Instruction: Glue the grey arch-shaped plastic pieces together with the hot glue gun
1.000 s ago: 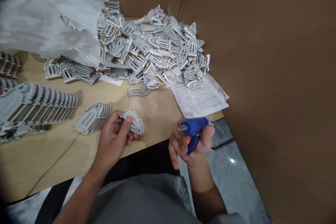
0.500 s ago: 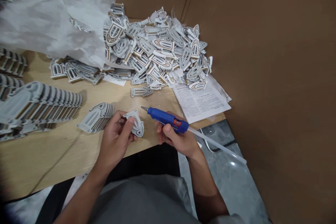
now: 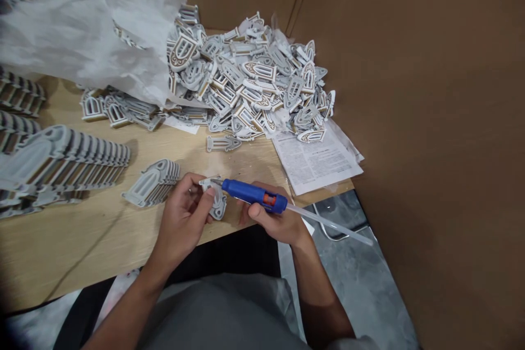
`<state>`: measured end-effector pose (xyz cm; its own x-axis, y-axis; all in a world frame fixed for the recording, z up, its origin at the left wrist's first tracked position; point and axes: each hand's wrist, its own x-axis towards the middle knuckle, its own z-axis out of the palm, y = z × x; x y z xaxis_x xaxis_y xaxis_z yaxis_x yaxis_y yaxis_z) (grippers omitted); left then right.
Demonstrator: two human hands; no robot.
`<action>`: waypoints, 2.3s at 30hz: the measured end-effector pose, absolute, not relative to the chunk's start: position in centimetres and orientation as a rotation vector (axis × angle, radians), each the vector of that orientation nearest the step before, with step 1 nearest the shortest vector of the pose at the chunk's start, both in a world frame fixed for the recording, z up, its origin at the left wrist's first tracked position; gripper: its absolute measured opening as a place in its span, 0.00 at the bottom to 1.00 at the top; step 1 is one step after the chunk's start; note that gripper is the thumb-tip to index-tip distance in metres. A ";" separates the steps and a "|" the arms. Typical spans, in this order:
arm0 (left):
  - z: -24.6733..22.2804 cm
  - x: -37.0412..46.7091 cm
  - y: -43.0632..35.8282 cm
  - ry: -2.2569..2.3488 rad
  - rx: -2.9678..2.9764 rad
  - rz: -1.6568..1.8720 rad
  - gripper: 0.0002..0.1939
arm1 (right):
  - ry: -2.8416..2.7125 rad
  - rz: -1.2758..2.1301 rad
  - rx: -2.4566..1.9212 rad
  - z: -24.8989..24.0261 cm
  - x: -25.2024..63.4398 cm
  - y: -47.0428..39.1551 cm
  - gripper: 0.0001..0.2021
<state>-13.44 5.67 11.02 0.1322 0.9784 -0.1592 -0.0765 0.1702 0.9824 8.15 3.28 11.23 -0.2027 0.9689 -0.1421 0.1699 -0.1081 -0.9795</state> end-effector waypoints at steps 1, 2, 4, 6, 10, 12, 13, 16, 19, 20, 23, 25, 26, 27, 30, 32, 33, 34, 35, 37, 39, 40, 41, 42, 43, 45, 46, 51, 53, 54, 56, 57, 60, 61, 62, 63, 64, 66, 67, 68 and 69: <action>11.0 -13.4 5.6 1.130 1.082 1.039 0.09 | -1.411 1.421 -1.261 11.2 8.2 3.3 0.30; 11.0 -13.4 5.6 1.132 1.080 1.041 0.09 | -1.386 1.468 -1.191 11.2 8.2 3.3 0.27; 10.9 -13.4 5.6 1.135 1.072 1.045 0.09 | -1.349 1.535 -1.094 11.1 8.3 3.3 0.24; 10.9 -13.4 5.6 1.138 1.064 1.046 0.09 | -1.334 1.553 -1.068 10.9 8.4 3.2 0.23; 10.9 -13.4 5.7 1.130 1.069 1.054 0.09 | -1.318 1.561 -1.096 10.7 8.5 3.2 0.22; 10.9 -13.4 5.7 1.130 1.069 1.059 0.09 | -1.321 1.565 -1.119 10.7 8.5 3.2 0.22; 10.9 -13.4 5.7 1.133 1.068 1.059 0.09 | -1.321 1.567 -1.129 10.7 8.5 3.2 0.22; 10.8 -13.4 5.7 1.142 1.061 1.050 0.10 | -1.313 1.568 -1.138 10.7 8.5 3.2 0.21; 10.7 -13.5 5.6 1.155 1.062 1.046 0.10 | -1.311 1.564 -1.140 10.5 8.4 3.2 0.22; 10.7 -13.5 5.6 1.157 1.064 1.046 0.09 | -1.312 1.564 -1.142 10.4 8.4 3.2 0.23; 10.6 -13.4 5.6 1.160 1.060 1.047 0.09 | -1.312 1.563 -1.143 10.3 8.4 3.2 0.23; 10.6 -13.4 5.6 1.167 1.053 1.046 0.09 | -1.325 1.556 -1.151 10.4 8.4 3.2 0.23; 10.6 -13.4 5.7 1.174 1.050 1.047 0.09 | -1.336 1.548 -1.161 10.5 8.3 3.3 0.23; 10.6 -13.4 5.7 1.182 1.047 1.049 0.09 | -1.347 1.539 -1.175 10.6 8.2 3.3 0.24; 10.8 -13.3 5.8 1.198 1.040 1.059 0.11 | -1.363 1.515 -1.234 11.1 7.9 3.2 0.24; 10.9 -13.3 5.8 1.201 1.033 1.069 0.12 | -1.358 1.509 -1.255 11.5 7.7 3.2 0.23; 11.0 -13.2 5.9 1.200 1.032 1.072 0.12 | -1.350 1.513 -1.255 11.7 7.5 3.3 0.22; 11.0 -13.2 5.9 1.200 1.033 1.075 0.12 | -1.337 1.518 -1.250 11.8 7.4 3.3 0.22; 11.1 -13.2 5.9 1.201 1.035 1.078 0.12 | -1.324 1.525 -1.243 11.9 7.3 3.4 0.22; 11.2 -13.2 6.0 1.205 1.042 1.082 0.11 | -1.304 1.534 -1.250 11.9 7.2 3.5 0.23; 11.2 -13.3 6.0 1.211 1.044 1.082 0.12 | -1.315 1.529 -1.285 11.8 7.3 3.6 0.24; 11.2 -13.3 6.0 1.214 1.047 1.081 0.12 | -1.327 1.526 -1.307 11.7 7.3 3.6 0.25; 11.2 -13.3 6.1 1.217 1.051 1.079 0.12 | -1.336 1.522 -1.328 11.6 7.3 3.7 0.26; 11.2 -13.3 6.1 1.218 1.053 1.078 0.12 | -1.340 1.519 -1.342 11.5 7.3 3.7 0.26; 11.2 -13.3 6.1 1.218 1.053 1.079 0.12 | -1.341 1.516 -1.350 11.5 7.3 3.7 0.27; 11.2 -13.2 6.1 1.213 1.047 1.091 0.12 | -1.345 1.511 -1.355 11.5 7.3 3.7 0.27; 11.2 -13.2 6.1 1.210 1.042 1.099 0.13 | -1.349 1.509 -1.355 11.5 7.3 3.8 0.27; 11.2 -13.0 6.2 1.192 1.040 1.136 0.14 | -1.377 1.499 -1.325 11.4 7.3 4.0 0.25; 11.2 -12.9 6.3 1.195 1.039 1.143 0.14 | -1.369 1.514 -1.288 11.3 7.4 4.1 0.24; 11.2 -12.9 6.3 1.197 1.038 1.141 0.15 | -1.358 1.530 -1.272 11.2 7.4 4.1 0.23; 11.3 -12.9 6.4 1.199 1.034 1.138 0.15 | -1.339 1.567 -1.259 11.2 7.4 4.1 0.21; 11.3 -12.8 6.4 1.199 1.028 1.136 0.16 | -1.337 1.577 -1.263 11.3 7.3 4.1 0.20; 11.4 -12.8 6.4 1.200 0.996 1.123 0.18 | -1.365 1.548 -1.290 11.7 7.1 4.1 0.17; 11.5 -12.9 6.5 1.198 0.983 1.116 0.18 | -1.383 1.524 -1.293 11.9 6.9 4.0 0.16; 11.5 -12.9 6.5 1.195 0.971 1.110 0.19 | -1.405 1.500 -1.291 12.0 6.8 4.0 0.15; 11.6 -12.9 6.5 1.189 0.962 1.106 0.20 | -1.430 1.473 -1.285 12.2 6.7 3.9 0.15; 11.6 -13.0 6.6 1.180 0.957 1.103 0.21 | -1.456 1.445 -1.277 12.3 6.6 3.9 0.14; 11.7 -13.1 6.6 1.163 0.955 1.102 0.21 | -1.499 1.386 -1.271 12.3 6.3 3.7 0.14; 11.7 -13.1 6.6 1.157 0.957 1.104 0.22 | -1.514 1.355 -1.272 12.1 6.2 3.6 0.15; 11.7 -13.1 6.6 1.150 0.959 1.103 0.22 | -1.522 1.317 -1.271 11.9 6.1 3.4 0.16; 11.7 -13.0 6.5 1.142 0.960 1.094 0.21 | -1.524 1.269 -1.271 11.6 6.0 3.2 0.18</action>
<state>-13.03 6.50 11.69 0.0679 0.9770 -0.2023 -0.1598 0.2108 0.9644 6.00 3.21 11.62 -0.2098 0.9770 -0.0385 0.2148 0.0076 -0.9766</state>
